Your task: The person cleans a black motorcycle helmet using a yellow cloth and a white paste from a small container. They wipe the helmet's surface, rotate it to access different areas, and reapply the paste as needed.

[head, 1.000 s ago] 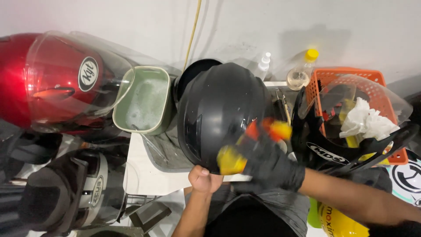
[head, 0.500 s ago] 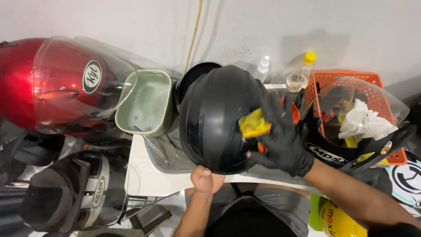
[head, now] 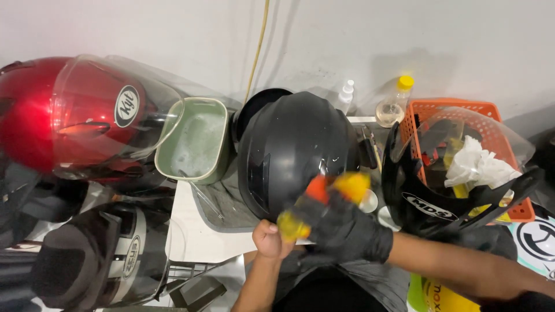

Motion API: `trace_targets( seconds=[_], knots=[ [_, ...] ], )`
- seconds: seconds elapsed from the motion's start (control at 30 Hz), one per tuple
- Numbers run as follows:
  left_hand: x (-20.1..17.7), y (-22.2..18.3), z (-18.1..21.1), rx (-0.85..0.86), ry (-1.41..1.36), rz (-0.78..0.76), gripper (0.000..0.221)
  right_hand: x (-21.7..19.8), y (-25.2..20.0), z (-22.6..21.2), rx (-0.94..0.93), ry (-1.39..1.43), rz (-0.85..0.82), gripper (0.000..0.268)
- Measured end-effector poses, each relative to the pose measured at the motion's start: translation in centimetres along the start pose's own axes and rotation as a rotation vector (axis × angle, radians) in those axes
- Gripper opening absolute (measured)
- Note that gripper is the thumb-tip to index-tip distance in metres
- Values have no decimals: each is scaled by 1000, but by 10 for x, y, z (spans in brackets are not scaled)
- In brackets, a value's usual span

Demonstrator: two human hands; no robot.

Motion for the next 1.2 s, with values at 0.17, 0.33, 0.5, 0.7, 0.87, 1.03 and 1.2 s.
trace_targets(
  seconds=[0.17, 0.33, 0.5, 0.7, 0.87, 1.03, 1.2],
  knots=[
    [55, 21, 9, -21, -33, 41, 78, -20, 35, 10, -56, -233, -20, 78],
    [-9, -2, -6, -58, -52, 92, 65, -13, 35, 1, -84, -233, -100, 60],
    [20, 13, -10, -338, 22, 253, 131, -13, 38, -18, -453, -250, -165, 68],
    [17, 18, -11, 11, 167, 435, 81, -10, 59, 17, -156, -264, 42, 67],
    [-5, 14, -15, -56, 79, 533, 97, -16, 89, 12, -145, -265, 116, 52],
    [18, 23, -12, -80, 66, 524, 105, -30, 92, -13, -233, -229, 74, 48],
    [27, 34, -4, -67, 177, 404, 100, -34, 89, -21, -275, -195, -35, 56]
  ],
)
Point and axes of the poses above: each hand's wrist, its own y-axis towards the middle knuckle, its own x-axis out of the palm, z = x × y, the point moved 4 cm from there along y, towards the middle knuckle, and after that the axes turned 5 degrees about z, right-handed, at the moved point
